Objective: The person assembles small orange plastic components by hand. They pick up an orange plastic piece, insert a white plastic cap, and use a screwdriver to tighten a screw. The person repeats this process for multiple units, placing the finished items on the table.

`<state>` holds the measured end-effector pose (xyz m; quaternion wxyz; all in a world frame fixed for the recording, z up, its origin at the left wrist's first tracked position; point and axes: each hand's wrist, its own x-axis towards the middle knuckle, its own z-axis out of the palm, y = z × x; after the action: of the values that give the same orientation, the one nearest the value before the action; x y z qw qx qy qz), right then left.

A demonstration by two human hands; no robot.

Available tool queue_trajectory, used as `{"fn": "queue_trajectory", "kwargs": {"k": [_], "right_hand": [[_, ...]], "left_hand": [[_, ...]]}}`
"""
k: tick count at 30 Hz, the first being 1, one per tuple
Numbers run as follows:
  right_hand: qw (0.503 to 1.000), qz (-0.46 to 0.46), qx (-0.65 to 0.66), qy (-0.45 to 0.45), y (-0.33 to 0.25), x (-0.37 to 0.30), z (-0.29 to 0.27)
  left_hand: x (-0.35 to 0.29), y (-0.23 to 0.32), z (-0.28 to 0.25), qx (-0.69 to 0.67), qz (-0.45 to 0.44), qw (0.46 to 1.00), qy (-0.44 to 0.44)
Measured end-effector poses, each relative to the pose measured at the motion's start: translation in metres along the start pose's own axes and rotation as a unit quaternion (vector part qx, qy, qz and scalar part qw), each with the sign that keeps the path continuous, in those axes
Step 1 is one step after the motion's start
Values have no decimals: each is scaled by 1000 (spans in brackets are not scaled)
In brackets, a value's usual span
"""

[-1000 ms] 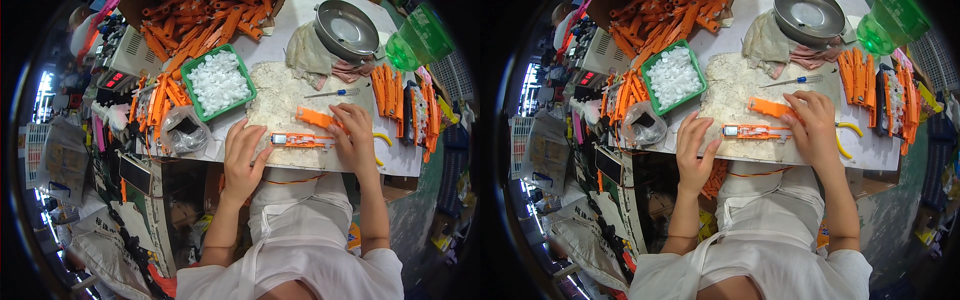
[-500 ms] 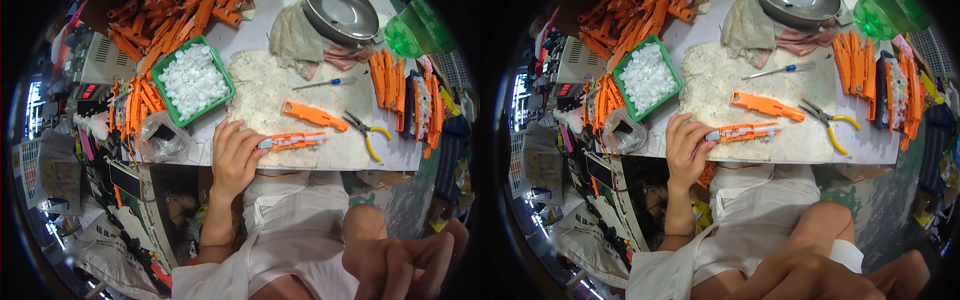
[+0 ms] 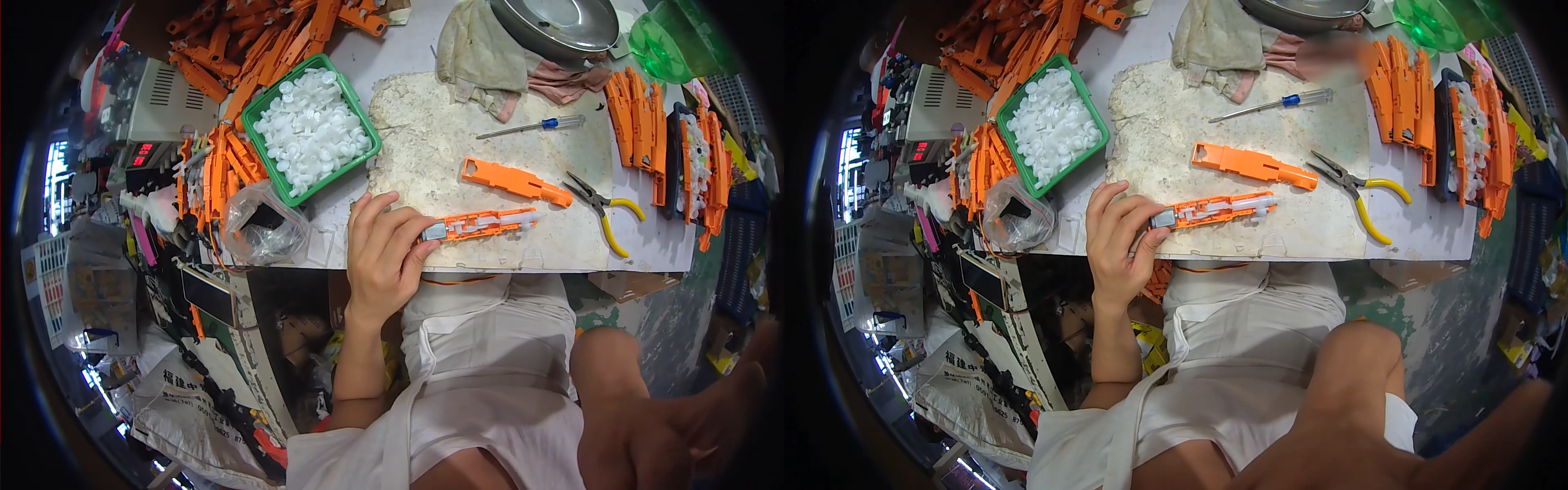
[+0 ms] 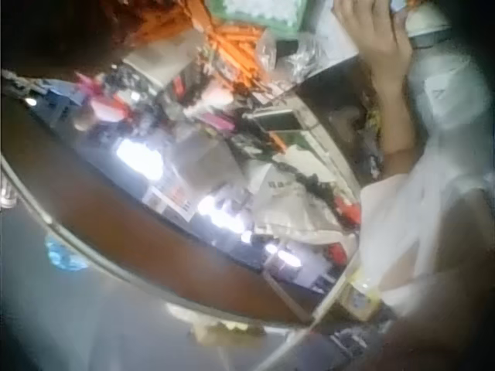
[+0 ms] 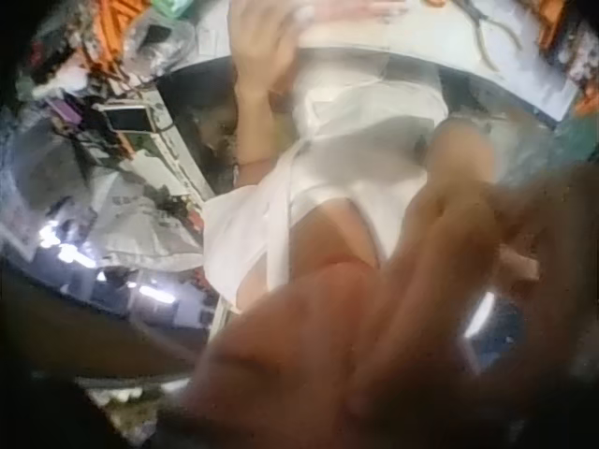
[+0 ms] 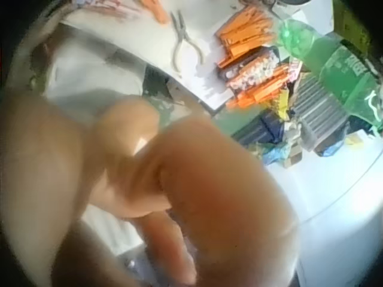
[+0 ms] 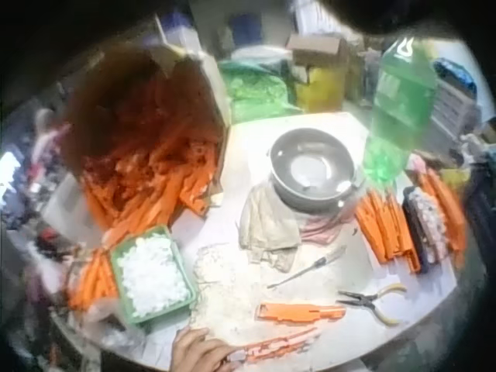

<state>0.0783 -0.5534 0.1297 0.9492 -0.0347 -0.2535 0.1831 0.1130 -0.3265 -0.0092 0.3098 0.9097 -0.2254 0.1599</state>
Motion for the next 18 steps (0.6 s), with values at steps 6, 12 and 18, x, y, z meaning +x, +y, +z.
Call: {"fn": "queue_trajectory", "kwargs": {"k": [6, 12, 18], "right_hand": [[1000, 15, 19, -12, -2, 3, 0], [984, -12, -177, 18, -9, -6, -46], [532, -96, -839, 59, 1, -36, -126]], "left_hand": [[1, 1, -1, 1, 1, 1000, -6], [-5, -4, -1, -7, 39, 999, 3], [-9, 0, 1, 106, 97, 989, -40]]}}
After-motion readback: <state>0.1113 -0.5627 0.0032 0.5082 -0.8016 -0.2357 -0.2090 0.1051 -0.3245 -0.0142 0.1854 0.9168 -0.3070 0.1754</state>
